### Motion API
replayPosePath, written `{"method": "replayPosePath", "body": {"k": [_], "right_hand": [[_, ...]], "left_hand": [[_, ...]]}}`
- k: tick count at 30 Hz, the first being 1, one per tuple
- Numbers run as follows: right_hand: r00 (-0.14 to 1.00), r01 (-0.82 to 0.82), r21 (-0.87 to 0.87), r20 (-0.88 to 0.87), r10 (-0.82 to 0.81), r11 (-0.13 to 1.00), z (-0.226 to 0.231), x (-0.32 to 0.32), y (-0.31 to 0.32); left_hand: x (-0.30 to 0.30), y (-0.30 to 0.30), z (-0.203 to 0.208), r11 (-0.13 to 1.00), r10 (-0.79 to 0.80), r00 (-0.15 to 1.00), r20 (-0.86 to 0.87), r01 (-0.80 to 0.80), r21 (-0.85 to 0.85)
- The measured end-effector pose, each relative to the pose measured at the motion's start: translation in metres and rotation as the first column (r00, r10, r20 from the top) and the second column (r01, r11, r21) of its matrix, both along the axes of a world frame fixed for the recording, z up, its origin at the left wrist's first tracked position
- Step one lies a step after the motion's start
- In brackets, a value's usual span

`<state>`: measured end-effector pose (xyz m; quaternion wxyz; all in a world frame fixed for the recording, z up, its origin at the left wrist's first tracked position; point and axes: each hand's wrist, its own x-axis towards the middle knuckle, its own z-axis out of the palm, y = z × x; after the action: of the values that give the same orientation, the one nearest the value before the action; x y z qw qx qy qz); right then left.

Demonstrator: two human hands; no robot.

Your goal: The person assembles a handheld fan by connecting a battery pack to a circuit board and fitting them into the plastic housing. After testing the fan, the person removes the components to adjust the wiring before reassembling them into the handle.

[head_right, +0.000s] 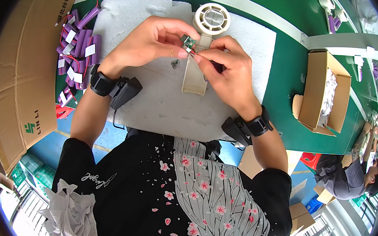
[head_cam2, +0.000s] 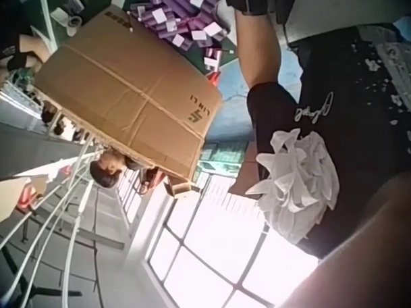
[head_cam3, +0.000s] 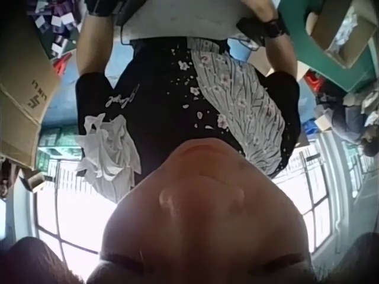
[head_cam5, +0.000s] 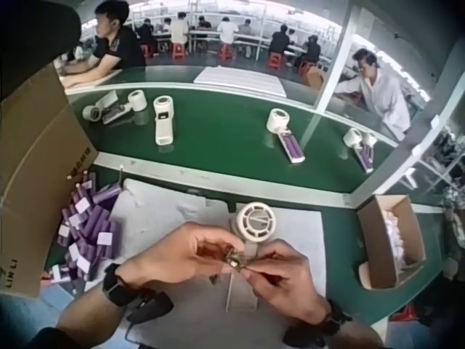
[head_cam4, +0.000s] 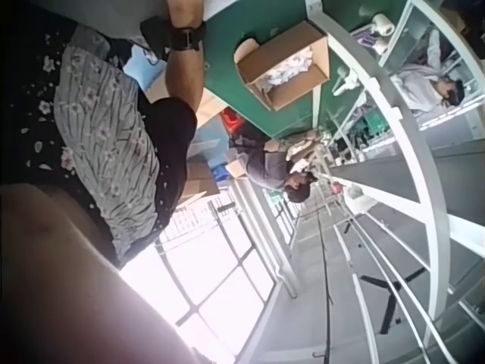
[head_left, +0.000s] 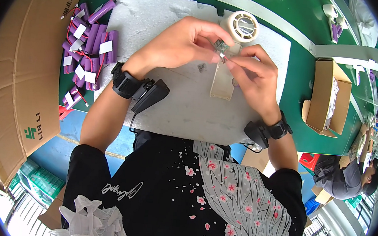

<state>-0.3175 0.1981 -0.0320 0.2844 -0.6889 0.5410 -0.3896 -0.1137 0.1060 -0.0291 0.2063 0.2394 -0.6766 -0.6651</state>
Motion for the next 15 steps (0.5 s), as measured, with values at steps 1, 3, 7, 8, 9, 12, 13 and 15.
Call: {"method": "replayPosePath", "body": {"k": [1, 3, 7, 8, 9, 12, 13, 15], "right_hand": [[1.0, 0.002, 0.008, 0.001, -0.002, 1.0, 0.0004, 0.0004, 0.0003], [1.0, 0.004, 0.015, 0.002, -0.004, 1.0, 0.0008, 0.0007, 0.0008], [1.0, 0.004, -0.001, -0.027, -0.004, 1.0, -0.0002, 0.0005, -0.0001], [1.0, 0.002, -0.002, -0.019, -0.002, 1.0, -0.0009, 0.0005, -0.0001], [1.0, 0.001, -0.005, -0.012, -0.001, 1.0, -0.0014, 0.0006, -0.0002], [1.0, -0.002, -0.004, -0.014, 0.002, 1.0, -0.0008, 0.0006, -0.0006], [1.0, -0.006, 0.0, -0.025, 0.006, 1.0, -0.0002, 0.0006, -0.0008], [0.999, -0.009, 0.003, -0.034, 0.009, 1.0, 0.0, 0.0008, -0.0009]], "left_hand": [[0.0001, -0.0009, -0.0016, 1.0, -0.012, 1.0, -0.021, 0.012, 0.009], [0.0004, -0.0018, -0.0025, 1.0, -0.024, 0.999, -0.043, 0.025, 0.019], [0.0005, -0.0021, -0.0026, 1.0, -0.012, 1.0, -0.015, 0.012, 0.026], [0.0006, -0.0015, -0.0021, 0.999, -0.001, 1.0, -0.026, 0.002, 0.053], [0.0007, -0.0011, -0.0014, 0.997, 0.01, 0.999, -0.038, -0.007, 0.08], [0.0015, -0.0026, -0.0022, 0.995, 0.013, 0.999, -0.041, -0.009, 0.099], [0.0021, -0.0035, -0.0028, 0.996, 0.006, 0.999, -0.032, -0.003, 0.09], [0.0022, -0.0041, -0.0032, 0.997, -0.002, 1.0, -0.023, 0.004, 0.082]]}}
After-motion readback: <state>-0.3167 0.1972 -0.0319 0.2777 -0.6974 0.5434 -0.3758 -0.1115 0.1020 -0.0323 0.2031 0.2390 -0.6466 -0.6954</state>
